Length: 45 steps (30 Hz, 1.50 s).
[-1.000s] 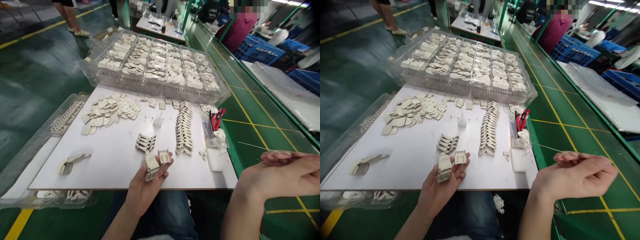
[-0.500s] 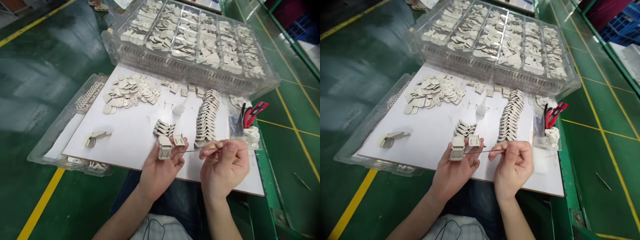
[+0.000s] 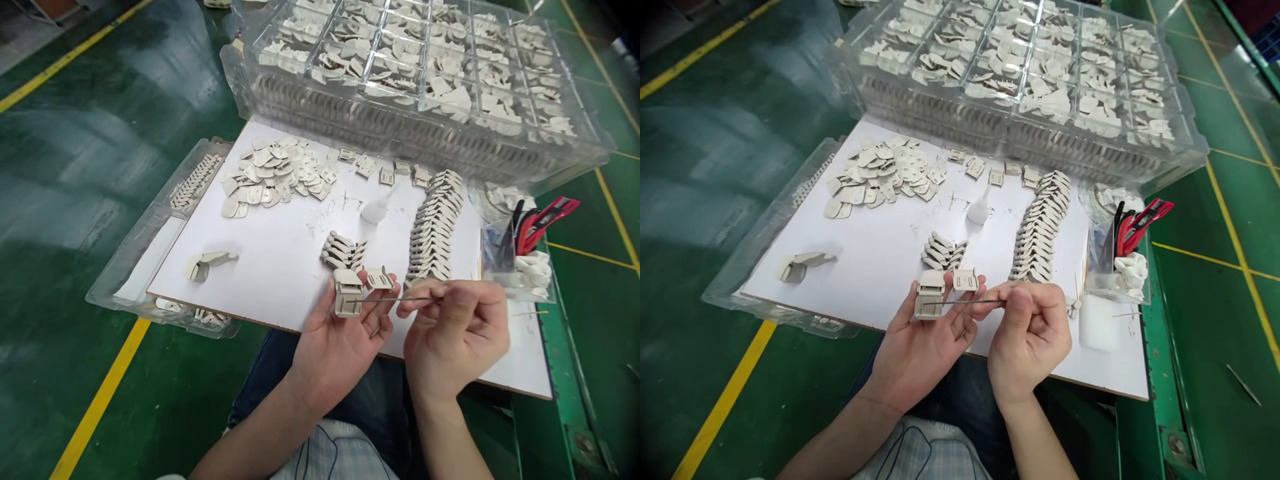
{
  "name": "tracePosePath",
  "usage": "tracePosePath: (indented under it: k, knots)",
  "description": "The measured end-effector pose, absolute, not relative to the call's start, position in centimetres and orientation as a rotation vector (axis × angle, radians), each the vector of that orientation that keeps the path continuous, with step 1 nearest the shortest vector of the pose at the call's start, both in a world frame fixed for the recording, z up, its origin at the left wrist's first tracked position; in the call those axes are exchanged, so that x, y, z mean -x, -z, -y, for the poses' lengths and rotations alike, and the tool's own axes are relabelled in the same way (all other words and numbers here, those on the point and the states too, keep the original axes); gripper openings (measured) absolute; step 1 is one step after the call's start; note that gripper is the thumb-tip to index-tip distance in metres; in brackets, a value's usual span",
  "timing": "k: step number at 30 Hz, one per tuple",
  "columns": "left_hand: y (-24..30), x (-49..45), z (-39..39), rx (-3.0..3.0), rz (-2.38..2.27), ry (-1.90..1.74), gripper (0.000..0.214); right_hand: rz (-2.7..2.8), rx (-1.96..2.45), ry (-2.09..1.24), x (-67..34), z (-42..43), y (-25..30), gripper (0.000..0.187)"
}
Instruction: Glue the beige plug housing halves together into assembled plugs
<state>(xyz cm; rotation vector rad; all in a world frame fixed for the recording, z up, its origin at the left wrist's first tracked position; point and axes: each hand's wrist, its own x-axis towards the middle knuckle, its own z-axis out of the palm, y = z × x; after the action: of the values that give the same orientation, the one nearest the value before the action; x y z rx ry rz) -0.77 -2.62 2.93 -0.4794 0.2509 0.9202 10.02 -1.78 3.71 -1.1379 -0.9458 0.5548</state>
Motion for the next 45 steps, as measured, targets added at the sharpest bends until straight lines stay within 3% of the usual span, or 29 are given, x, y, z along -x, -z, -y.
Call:
tracePosePath:
  k: [12, 16, 23, 30, 32, 35, 37, 38, 42, 45]
  knots:
    - [-3.5, 1.0, 2.7, 0.474, -0.248, -0.911, 0.038, 0.855, 1.083, -0.499, -11.1, 1.7, -3.8, 0.024]
    - [-3.6, 1.2, 2.3, 0.497, -0.355, -0.934, 0.036, 0.804, 1.116, -0.275, -14.7, 1.5, -4.4, 0.028]
    - [-3.7, 0.9, 1.5, 0.508, -0.558, -0.971, 0.027, 0.812, 1.303, 0.424, -25.0, 1.6, -4.4, 0.021]
    - [-2.4, 0.3, 2.7, 0.271, -0.534, -0.932, 0.025, 0.840, 1.415, 0.498, -28.0, 1.0, -3.2, 0.020]
    - [-2.0, 0.5, 3.1, 0.115, -0.537, -0.912, 0.029, 0.877, 1.484, 0.361, -27.8, 1.1, -3.8, 0.014]
    - [-1.7, 1.1, 3.5, -0.170, -0.550, -0.902, 0.036, 0.929, 1.482, 0.061, -25.9, 2.1, -4.9, 0.040]
    - [-1.8, 1.4, 3.6, -0.343, -0.529, -0.901, 0.039, 0.914, 1.428, -0.189, -23.3, 3.2, -5.2, 0.021]
    - [-1.9, 1.4, 3.6, -0.403, -0.512, -0.889, 0.041, 0.919, 1.427, -0.374, -21.6, 3.8, -5.1, 0.013]
    - [-1.9, 1.5, 3.7, -0.507, -0.494, -0.831, 0.043, 0.809, 1.178, -1.447, -15.5, 5.6, -3.9, 0.028]
    - [-1.7, 1.7, 3.9, -0.545, -0.500, -0.818, 0.044, 0.575, 1.001, -1.695, -13.3, 5.8, -3.2, 0.026]
